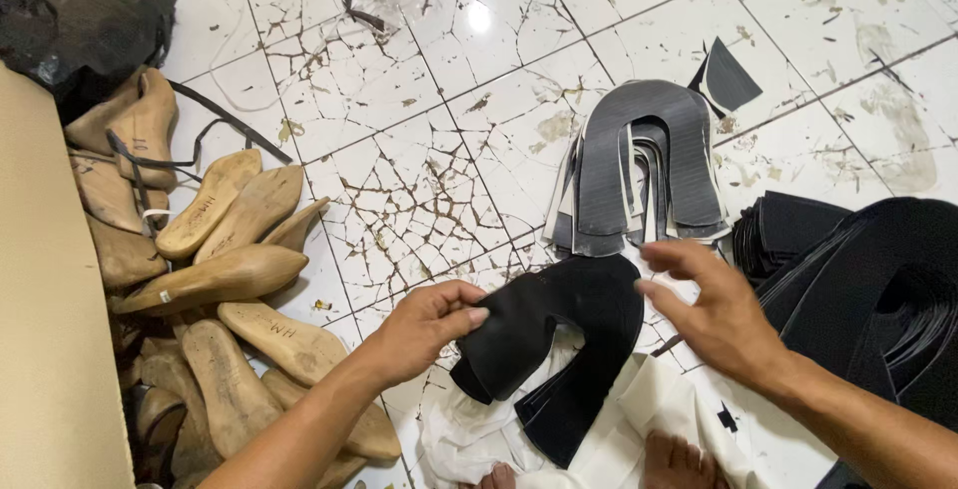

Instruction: The person sits on the floor and sews a black shoe part using a needle and thread. They stitch along the edge of the part, occasionally adjusting its position, and continue the stitching process throughout the clip.

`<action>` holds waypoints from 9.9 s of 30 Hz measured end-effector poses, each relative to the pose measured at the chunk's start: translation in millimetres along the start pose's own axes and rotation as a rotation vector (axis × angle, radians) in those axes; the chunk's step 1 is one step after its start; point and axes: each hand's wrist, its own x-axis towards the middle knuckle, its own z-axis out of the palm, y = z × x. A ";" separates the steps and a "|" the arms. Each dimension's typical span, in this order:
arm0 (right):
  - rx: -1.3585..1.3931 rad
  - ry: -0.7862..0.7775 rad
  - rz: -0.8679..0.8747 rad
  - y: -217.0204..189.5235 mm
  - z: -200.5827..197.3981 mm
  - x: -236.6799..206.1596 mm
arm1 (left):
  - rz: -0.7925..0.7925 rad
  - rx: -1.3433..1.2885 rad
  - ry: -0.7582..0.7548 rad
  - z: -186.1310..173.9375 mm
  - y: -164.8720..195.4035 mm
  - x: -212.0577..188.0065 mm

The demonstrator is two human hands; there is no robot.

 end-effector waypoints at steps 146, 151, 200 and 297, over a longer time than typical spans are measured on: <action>0.445 0.384 0.773 198.5 -107.9 -98.9 | 0.347 0.469 0.067 318.3 37.1 195.9; 0.327 0.417 0.842 188.0 -106.5 -102.2 | 0.467 0.504 0.052 314.1 51.3 188.4; 0.104 -0.075 -0.250 -10.7 -9.1 -58.8 | 0.275 0.396 0.113 125.6 67.7 -7.5; 0.711 -0.474 0.241 -5.4 45.8 -55.8 | 0.314 0.376 -0.159 75.9 37.3 -2.3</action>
